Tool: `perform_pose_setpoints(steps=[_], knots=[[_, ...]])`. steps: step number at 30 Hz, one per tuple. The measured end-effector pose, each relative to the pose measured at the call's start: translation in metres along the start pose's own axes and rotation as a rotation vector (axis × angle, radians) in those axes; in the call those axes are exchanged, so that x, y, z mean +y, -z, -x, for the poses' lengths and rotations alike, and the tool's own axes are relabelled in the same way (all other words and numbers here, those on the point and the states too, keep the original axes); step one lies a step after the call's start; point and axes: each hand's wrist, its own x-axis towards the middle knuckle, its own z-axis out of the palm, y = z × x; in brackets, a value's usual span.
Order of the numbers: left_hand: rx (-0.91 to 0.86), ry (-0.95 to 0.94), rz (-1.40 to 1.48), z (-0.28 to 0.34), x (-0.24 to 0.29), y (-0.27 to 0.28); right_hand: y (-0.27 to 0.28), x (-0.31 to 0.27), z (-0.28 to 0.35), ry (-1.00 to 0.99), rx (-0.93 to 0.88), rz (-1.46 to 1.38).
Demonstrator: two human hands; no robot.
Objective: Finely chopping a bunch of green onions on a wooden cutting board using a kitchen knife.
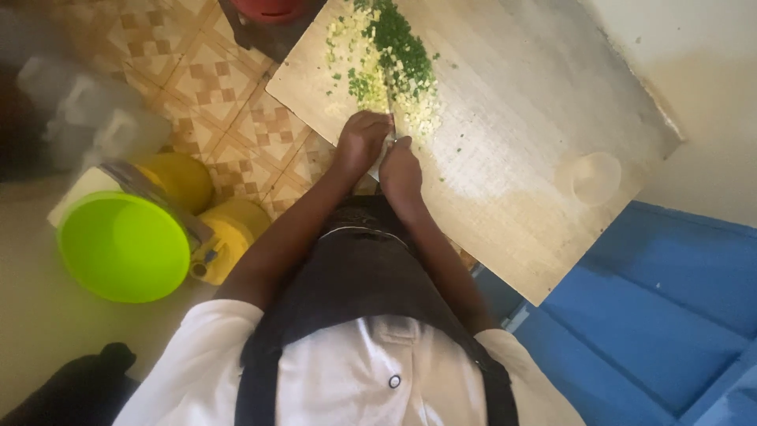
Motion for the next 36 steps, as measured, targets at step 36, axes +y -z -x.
perform_pose_setpoints(steps=[36], knots=[[0.008,0.103,-0.004,-0.003,0.01,0.009,0.006,0.018,0.029,0.007,-0.003,0.031]])
